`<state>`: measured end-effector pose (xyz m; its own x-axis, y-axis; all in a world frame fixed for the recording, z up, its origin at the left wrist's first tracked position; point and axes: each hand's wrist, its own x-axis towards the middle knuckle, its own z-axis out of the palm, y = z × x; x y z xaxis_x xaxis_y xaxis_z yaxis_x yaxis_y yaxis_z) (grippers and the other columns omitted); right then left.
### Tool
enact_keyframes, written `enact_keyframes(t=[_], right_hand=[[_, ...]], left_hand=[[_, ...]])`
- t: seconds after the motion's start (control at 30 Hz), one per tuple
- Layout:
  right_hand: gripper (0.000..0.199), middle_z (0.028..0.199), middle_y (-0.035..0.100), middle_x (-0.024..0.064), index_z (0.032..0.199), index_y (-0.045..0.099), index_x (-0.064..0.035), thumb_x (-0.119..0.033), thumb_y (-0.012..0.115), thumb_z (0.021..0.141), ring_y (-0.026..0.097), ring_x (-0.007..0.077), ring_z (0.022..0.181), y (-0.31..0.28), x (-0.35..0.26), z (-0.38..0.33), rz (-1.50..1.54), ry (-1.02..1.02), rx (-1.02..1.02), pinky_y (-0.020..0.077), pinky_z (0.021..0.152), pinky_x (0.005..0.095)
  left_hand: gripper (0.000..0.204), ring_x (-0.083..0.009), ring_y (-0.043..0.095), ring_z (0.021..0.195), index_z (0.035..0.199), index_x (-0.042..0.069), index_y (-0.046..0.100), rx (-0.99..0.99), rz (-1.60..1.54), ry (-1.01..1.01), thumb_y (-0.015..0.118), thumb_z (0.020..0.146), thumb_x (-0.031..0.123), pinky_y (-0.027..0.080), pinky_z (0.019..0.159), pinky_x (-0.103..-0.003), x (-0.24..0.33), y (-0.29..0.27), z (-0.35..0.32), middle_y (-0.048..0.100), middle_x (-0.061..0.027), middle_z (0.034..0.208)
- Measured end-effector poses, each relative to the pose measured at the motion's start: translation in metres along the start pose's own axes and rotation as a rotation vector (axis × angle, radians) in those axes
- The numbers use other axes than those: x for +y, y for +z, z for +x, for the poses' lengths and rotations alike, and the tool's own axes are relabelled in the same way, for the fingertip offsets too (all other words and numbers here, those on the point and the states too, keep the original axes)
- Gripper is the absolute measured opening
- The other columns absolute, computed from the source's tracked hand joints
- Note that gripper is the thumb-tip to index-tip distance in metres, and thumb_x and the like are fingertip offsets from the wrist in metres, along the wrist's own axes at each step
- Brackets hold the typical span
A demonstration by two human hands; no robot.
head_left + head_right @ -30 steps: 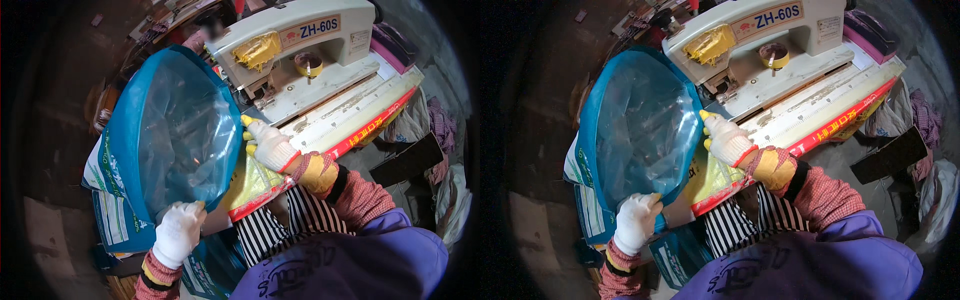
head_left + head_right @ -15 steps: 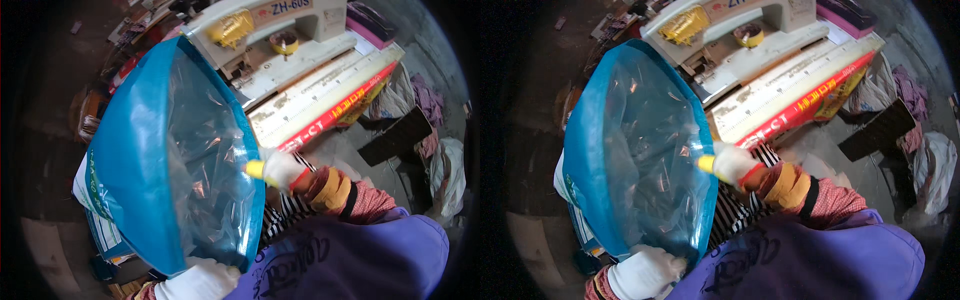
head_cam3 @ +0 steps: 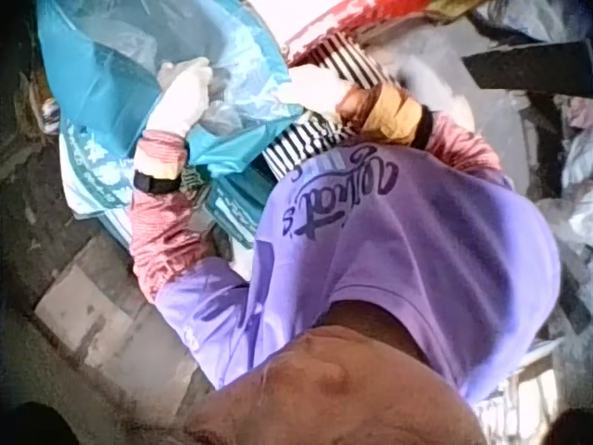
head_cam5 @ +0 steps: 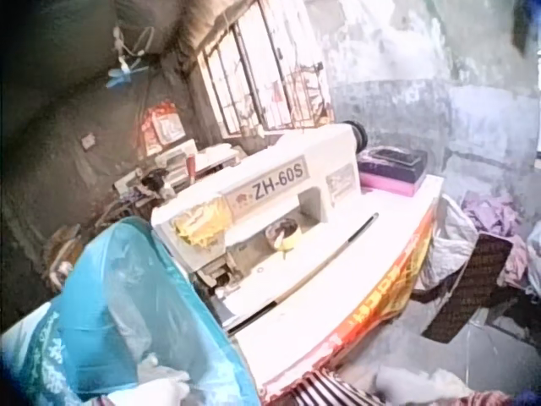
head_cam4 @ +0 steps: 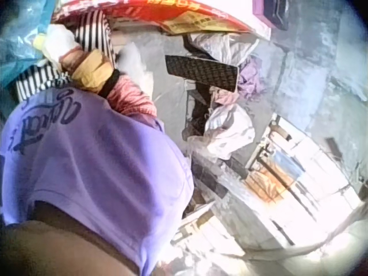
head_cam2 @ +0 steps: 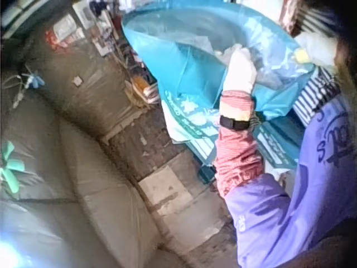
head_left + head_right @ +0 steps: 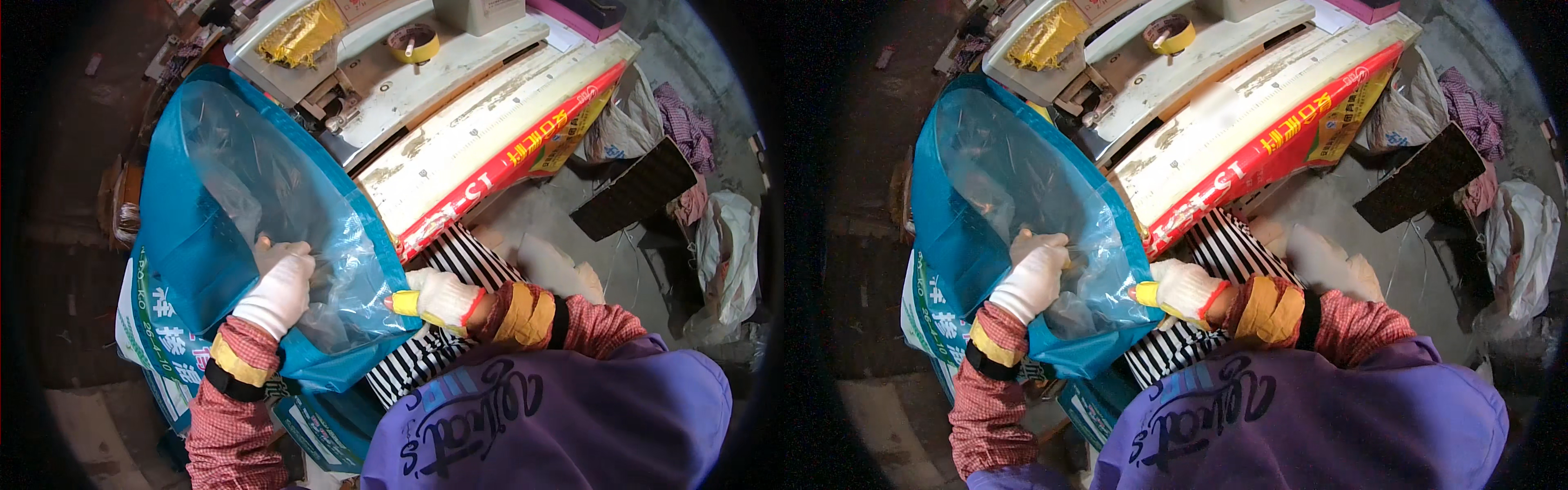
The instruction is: Sewing the edges of plastic fertilizer bags using an industrial sewing machine.
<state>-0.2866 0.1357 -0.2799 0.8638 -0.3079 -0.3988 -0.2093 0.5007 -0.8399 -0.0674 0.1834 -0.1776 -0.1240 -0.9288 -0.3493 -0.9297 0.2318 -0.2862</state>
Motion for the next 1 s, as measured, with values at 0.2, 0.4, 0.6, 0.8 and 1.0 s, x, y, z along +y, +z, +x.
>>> enact_keyframes(t=[0.2,0.4,0.6,0.8,1.0], right_hand=[[0.03,0.081,0.062,0.0064,0.103,0.061,-0.0037,-0.028,0.061,0.085,0.058,0.0123,0.064,-0.005,0.016,0.019,-0.13,0.065,0.029,0.0515,0.053,0.0269],[0.035,0.072,0.062,0.0107,0.094,0.06,-0.0013,-0.035,0.059,0.085,0.062,0.02,0.062,-0.01,-0.011,0.009,-0.4,-0.001,0.035,0.0532,0.052,0.0336],[0.012,0.078,0.062,0.0123,0.079,0.061,-0.0071,-0.018,0.055,0.08,0.062,0.0294,0.066,-0.029,-0.052,0.007,-1.435,-0.363,0.396,0.05,0.06,0.0374],[0.009,0.082,0.059,0.0021,0.073,0.061,-0.0154,-0.016,0.055,0.067,0.057,0.0231,0.08,-0.04,-0.072,0.048,-1.718,-0.989,0.11,0.0477,0.067,0.0349],[0.011,0.074,0.058,0.008,0.077,0.063,-0.0128,-0.016,0.056,0.07,0.059,0.0248,0.071,-0.041,-0.098,0.053,-1.849,-1.146,-0.221,0.0484,0.059,0.0373]], left_hand=[[0.02,-0.0314,0.055,0.095,0.09,0.006,0.058,0.483,-0.326,0.065,0.054,0.072,0.0,0.044,0.084,-0.037,0.025,0.004,0.018,0.059,-0.0124,0.102],[0.012,-0.0313,0.056,0.087,0.084,0.001,0.06,0.337,-0.588,0.059,0.06,0.075,0.008,0.045,0.079,-0.037,0.025,0.018,0.027,0.059,-0.0129,0.092],[0.014,-0.0304,0.056,0.086,0.081,0.001,0.06,0.295,-0.64,0.059,0.064,0.073,0.011,0.045,0.079,-0.036,0.016,0.016,0.029,0.058,-0.0127,0.09],[0.018,-0.0262,0.055,0.079,0.077,0.001,0.058,0.15,-0.833,0.033,0.069,0.068,0.011,0.044,0.073,-0.032,-0.002,0.019,0.047,0.054,-0.0122,0.081],[0.025,-0.0298,0.055,0.081,0.081,0.0,0.06,0.148,-0.862,0.004,0.073,0.066,0.016,0.045,0.072,-0.036,-0.005,0.032,0.05,0.055,-0.0137,0.083]])
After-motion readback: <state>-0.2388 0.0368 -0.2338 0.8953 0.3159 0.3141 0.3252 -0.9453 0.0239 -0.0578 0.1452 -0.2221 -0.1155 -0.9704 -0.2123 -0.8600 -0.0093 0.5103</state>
